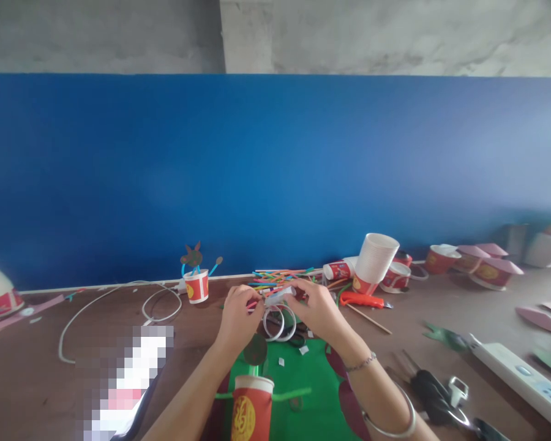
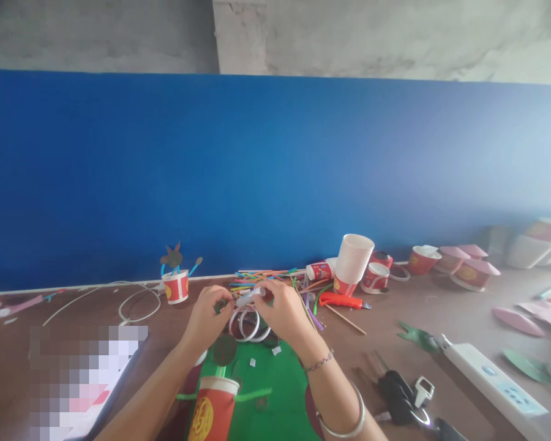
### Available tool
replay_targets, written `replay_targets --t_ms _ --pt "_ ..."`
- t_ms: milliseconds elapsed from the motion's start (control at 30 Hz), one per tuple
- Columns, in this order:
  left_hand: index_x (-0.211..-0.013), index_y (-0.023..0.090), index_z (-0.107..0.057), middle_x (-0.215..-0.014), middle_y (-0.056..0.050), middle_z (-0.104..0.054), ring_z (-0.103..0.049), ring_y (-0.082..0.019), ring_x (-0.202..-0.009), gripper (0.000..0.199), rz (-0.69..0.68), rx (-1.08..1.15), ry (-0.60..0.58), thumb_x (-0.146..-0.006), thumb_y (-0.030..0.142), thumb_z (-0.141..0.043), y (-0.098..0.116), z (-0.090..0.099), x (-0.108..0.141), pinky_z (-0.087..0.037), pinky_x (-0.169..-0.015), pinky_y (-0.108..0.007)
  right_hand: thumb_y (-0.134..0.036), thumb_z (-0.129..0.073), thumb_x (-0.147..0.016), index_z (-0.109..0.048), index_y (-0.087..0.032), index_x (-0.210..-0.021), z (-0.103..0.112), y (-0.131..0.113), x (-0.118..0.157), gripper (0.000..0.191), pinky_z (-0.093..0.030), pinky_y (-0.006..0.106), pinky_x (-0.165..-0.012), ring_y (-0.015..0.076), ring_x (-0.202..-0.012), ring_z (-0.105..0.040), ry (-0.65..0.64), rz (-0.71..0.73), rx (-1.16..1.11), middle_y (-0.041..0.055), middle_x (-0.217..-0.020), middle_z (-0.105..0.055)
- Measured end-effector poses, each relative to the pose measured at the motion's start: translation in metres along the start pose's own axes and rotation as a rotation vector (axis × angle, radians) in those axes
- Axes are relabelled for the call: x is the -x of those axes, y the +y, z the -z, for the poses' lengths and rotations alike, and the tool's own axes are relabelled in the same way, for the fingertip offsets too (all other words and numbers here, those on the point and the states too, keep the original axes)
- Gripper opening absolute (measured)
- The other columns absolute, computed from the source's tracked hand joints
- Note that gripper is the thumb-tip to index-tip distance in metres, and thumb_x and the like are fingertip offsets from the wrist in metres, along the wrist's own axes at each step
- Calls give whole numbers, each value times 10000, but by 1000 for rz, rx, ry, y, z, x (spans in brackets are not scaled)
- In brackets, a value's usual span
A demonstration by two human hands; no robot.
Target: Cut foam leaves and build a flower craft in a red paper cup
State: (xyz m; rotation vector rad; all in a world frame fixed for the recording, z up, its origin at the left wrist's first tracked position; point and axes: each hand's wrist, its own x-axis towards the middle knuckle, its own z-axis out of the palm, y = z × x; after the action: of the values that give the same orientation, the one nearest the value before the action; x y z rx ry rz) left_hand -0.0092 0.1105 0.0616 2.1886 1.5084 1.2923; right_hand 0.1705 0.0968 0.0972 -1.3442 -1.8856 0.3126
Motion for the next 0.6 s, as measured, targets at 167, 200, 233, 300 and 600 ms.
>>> replay_targets --t_ms 167,200,233,300,600 --pt "-641 180 -581 -763 -35 -611 -509 -189 -801 107 21 -8 3 -727 160 -521 -1 0 0 -401 -742 -321 -239 -519 -742 -663 -178 -884 0 0 0 212 -358 207 -542 108 -538 -505 23 -8 27 1 -680 -634" --pt "-641 181 -583 -763 -34 -611 -511 -189 -800 106 25 -5 0 -721 153 -519 0 1 0 -402 -741 -321 -245 -513 -747 -661 -181 -888 0 0 0 214 -360 206 -546 109 -544 -512 6 -13 12 -2 -676 -633" --pt "-638 182 -582 -760 -32 -611 -513 -188 -800 107 30 3 -8 -714 142 -517 0 1 0 -403 -741 -320 -249 -506 -753 -658 -184 -894 0 0 0 218 -362 206 -550 111 -552 -519 -13 -18 1 -5 -671 -632" --pt "-630 183 -574 -755 -28 -610 -519 -187 -803 111 38 32 -30 -709 136 -512 1 2 -1 -405 -745 -316 -250 -496 -762 -653 -190 -904 -1 1 0 220 -365 209 -564 118 -573 -534 -34 -32 25 -4 -676 -634" --pt "-681 177 -592 -705 -16 -634 -578 -176 -705 107 156 73 -425 -725 209 -500 -27 17 -6 -407 -659 -271 -155 -454 -757 -616 -179 -955 -8 43 -4 257 -363 258 -655 207 -839 -606 -205 -248 424 83 -893 -676"
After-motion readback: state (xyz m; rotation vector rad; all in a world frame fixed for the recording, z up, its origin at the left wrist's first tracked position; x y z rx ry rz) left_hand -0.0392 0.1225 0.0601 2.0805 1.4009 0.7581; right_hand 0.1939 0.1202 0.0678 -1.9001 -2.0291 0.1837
